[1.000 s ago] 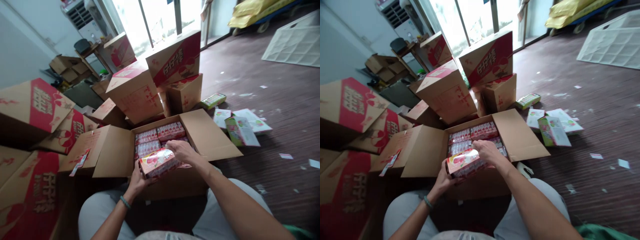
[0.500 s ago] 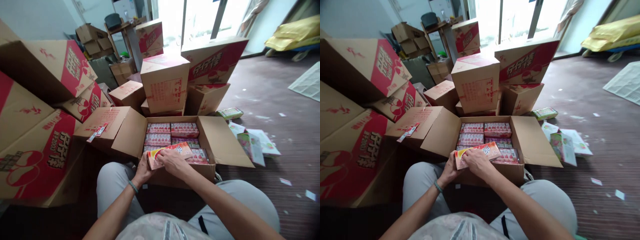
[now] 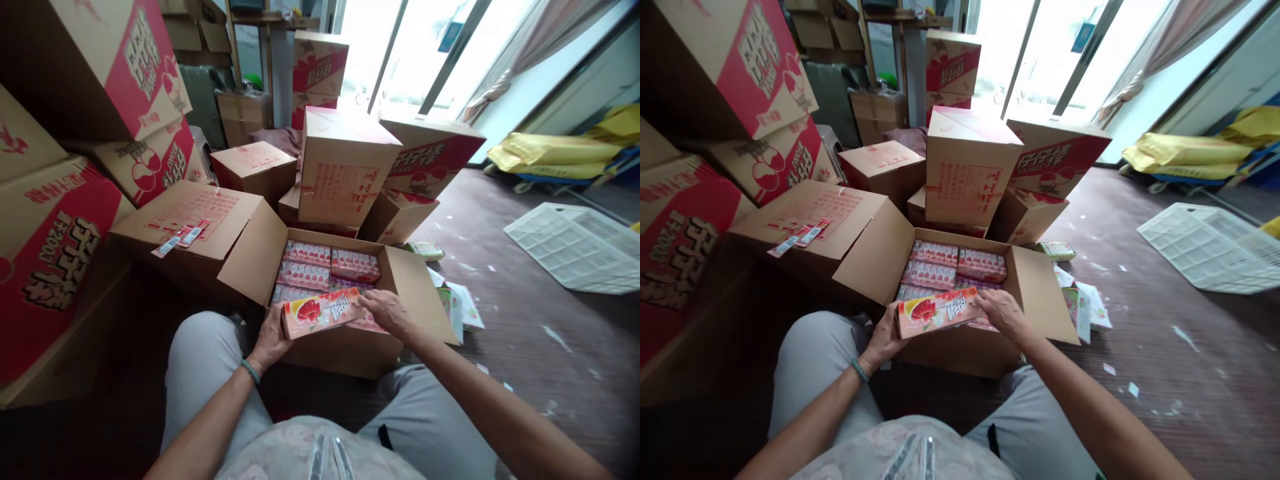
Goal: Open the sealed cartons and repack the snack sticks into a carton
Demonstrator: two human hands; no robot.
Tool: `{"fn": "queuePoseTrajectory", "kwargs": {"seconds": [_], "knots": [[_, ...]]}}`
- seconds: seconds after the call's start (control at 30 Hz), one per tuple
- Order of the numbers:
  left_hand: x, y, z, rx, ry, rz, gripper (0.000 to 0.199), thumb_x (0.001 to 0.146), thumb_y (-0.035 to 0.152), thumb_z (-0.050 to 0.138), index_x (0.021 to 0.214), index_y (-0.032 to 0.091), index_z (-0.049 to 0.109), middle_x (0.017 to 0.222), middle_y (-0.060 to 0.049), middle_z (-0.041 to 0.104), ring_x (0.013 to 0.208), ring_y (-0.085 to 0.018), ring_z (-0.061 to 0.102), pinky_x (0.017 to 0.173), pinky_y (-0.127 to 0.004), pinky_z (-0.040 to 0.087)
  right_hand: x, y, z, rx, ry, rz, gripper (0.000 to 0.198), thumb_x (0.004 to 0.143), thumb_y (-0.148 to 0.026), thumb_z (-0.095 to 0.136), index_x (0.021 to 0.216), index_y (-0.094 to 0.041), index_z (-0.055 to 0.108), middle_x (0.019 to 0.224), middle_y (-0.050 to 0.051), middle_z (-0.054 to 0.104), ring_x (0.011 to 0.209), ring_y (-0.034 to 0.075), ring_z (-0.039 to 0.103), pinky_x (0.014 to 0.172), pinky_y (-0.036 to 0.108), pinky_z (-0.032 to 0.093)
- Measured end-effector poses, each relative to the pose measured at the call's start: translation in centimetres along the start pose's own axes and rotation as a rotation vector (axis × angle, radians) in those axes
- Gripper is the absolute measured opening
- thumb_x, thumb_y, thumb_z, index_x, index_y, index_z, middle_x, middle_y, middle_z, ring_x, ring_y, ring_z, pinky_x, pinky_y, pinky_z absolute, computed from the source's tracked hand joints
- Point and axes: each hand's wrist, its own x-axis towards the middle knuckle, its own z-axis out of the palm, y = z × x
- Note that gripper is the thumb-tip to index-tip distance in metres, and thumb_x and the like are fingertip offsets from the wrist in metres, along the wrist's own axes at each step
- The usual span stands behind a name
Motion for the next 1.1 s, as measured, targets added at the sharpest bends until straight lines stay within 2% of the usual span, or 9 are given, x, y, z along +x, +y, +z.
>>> {"fn": "queuePoseTrajectory", "kwargs": {"seconds": [0.13, 0.3, 0.47, 0.57, 0.63, 0.77, 0.9, 1.0, 1.1], "knots": [[0.3, -0.1, -0.1, -0.078, -0.002, -0.052, 0.066, 0.061, 0.022, 0.073, 0.12, 0.022, 0.042, 0.116, -0.008, 0.057, 0.108, -0.023, 0.058, 0.099, -0.034, 0.045, -1.6, 2.9, 0.1, 0.001, -0.073, 0.125, 0.027, 0.085, -0.004, 0.039, 0.082, -0.017, 0.063, 0.08, 0.006, 0.062, 0.07, 0.016, 0.054, 0.062, 0.029, 0.03], [0.1, -1.3, 0.0, -0.119, -0.009, 0.009, 0.067, 0.068, 0.031, 0.072, 0.124, 0.022, 0.036, 0.117, -0.008, 0.057, 0.105, -0.02, 0.059, 0.097, -0.033, 0.047, -2.1, 0.1, -2.0, 0.01, -0.037, 0.326, 0.017, 0.092, -0.027, 0.048, 0.093, -0.018, 0.062, 0.08, 0.007, 0.066, 0.072, 0.018, 0.061, 0.059, 0.028, 0.03], [0.1, -2.1, 0.0, -0.027, -0.046, 0.042, 0.069, 0.07, 0.035, 0.071, 0.127, 0.023, 0.033, 0.116, -0.008, 0.058, 0.102, -0.022, 0.062, 0.093, -0.04, 0.05, -3.4, -0.9, -3.9, 0.096, -0.008, 0.535, 0.03, 0.089, -0.045, 0.055, 0.102, -0.019, 0.061, 0.091, 0.009, 0.069, 0.083, 0.021, 0.065, 0.065, 0.027, 0.038], [0.6, -2.1, 1.1, -0.001, -0.076, 0.089, 0.068, 0.073, 0.036, 0.068, 0.129, 0.023, 0.032, 0.115, -0.009, 0.059, 0.099, -0.023, 0.063, 0.089, -0.04, 0.052, -3.1, -1.4, -3.1, 0.242, 0.074, 0.404, 0.078, 0.07, -0.059, 0.07, 0.132, -0.02, 0.045, 0.103, 0.009, 0.067, 0.09, 0.024, 0.064, 0.071, 0.028, 0.043], [1.1, -2.2, 2.3, 0.021, -0.116, 0.141, 0.067, 0.076, 0.035, 0.065, 0.132, 0.023, 0.031, 0.117, -0.01, 0.059, 0.1, -0.024, 0.063, 0.089, -0.04, 0.052, -2.3, -2.1, -1.7, 0.276, 0.058, 0.237, 0.098, 0.056, -0.057, 0.078, 0.136, -0.016, 0.039, 0.103, 0.01, 0.066, 0.089, 0.025, 0.063, 0.072, 0.03, 0.044], [3.0, -2.3, 4.4, 0.127, -0.125, 0.25, 0.072, 0.077, 0.035, 0.062, 0.139, 0.023, 0.028, 0.121, -0.014, 0.058, 0.106, -0.028, 0.062, 0.091, -0.044, 0.052, -1.4, -2.2, 0.6, 0.247, 0.053, 0.2, 0.048, 0.065, -0.039, 0.069, 0.104, -0.016, 0.055, 0.09, 0.007, 0.065, 0.081, 0.023, 0.062, 0.069, 0.029, 0.043], [5.9, -1.1, 5.9, 0.244, -0.2, 0.247, 0.076, 0.083, 0.036, 0.057, 0.146, 0.022, 0.018, 0.135, -0.016, 0.049, 0.126, -0.028, 0.049, 0.103, -0.045, 0.043, -2.7, 1.5, -0.5, 0.254, 0.126, 0.377, 0.04, 0.068, -0.044, 0.067, 0.095, -0.017, 0.054, 0.087, 0.006, 0.064, 0.076, 0.02, 0.061, 0.063, 0.026, 0.04], [8.7, -0.3, 7.6, 0.367, -0.191, 0.23, 0.066, 0.084, 0.037, 0.055, 0.141, 0.018, 0.029, 0.139, -0.016, 0.044, 0.131, -0.028, 0.041, 0.108, -0.045, 0.037, -3.7, 7.1, -2.6, 0.122, 0.259, 0.703, 0.057, 0.073, -0.062, 0.062, 0.104, -0.015, 0.054, 0.087, 0.011, 0.064, 0.073, 0.02, 0.061, 0.062, 0.027, 0.038], [11.4, 0.0, 10.4, 0.555, -0.288, 0.174, 0.057, 0.082, 0.035, 0.057, 0.132, 0.011, 0.043, 0.13, -0.018, 0.049, 0.124, -0.03, 0.046, 0.105, -0.043, 0.039, -4.1, 13.1, -4.4, -0.038, 0.412, 0.969, 0.071, 0.08, -0.069, 0.051, 0.113, -0.007, 0.052, 0.089, 0.019, 0.064, 0.081, 0.026, 0.062, 0.065, 0.03, 0.038]]}}
